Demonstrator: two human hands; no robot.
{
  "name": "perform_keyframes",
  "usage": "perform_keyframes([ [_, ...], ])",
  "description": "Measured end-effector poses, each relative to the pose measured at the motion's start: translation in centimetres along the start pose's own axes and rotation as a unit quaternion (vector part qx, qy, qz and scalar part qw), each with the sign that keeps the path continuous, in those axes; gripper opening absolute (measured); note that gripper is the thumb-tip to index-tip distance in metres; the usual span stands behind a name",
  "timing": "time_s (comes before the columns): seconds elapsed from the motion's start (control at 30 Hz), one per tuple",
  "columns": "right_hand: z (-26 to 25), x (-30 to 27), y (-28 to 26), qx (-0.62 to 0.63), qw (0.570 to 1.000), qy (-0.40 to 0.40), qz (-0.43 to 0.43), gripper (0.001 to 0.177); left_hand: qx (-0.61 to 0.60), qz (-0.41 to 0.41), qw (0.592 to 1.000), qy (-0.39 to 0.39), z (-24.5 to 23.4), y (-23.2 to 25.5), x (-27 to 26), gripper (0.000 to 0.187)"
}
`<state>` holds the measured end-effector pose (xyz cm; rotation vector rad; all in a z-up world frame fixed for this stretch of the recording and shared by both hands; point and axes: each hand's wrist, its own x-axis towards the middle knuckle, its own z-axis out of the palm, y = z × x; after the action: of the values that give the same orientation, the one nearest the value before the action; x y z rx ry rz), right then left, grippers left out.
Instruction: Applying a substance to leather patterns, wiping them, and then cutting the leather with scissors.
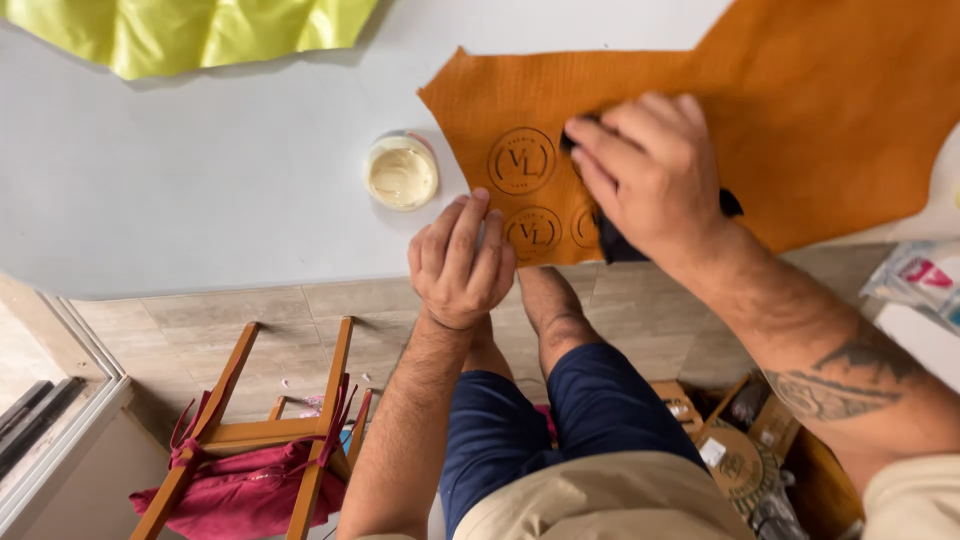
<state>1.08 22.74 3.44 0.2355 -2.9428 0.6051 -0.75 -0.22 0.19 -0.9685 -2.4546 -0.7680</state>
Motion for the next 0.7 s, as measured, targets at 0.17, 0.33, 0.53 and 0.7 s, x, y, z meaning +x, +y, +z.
perform_keyframes([
  [0.17, 1.3, -2.4, -0.6, 0.028, 0.995, 0.060, 0.070, 0.006, 0.014, -0.001, 0.997, 0.071, 1.2, 0.0, 0.0, 0.017],
  [0.33, -0.4, -2.0, -1.2, 0.008, 0.997, 0.048, 0.062, 0.004, -0.028, 0.008, 1.000, 0.000, -0.8, 0.5, -0.6, 0.018],
  [0.53, 0.6, -0.6, 0.5, 0.017, 0.998, 0.018, 0.058, 0.011, -0.023, 0.005, 1.000, -0.015, 0.2, 0.0, -0.7, 0.015],
  [0.7, -0.6, -1.2, -1.0, 0.013, 0.997, 0.032, 0.067, 0.005, -0.015, 0.006, 1.000, 0.015, -0.1, 0.2, 0.0, 0.013],
])
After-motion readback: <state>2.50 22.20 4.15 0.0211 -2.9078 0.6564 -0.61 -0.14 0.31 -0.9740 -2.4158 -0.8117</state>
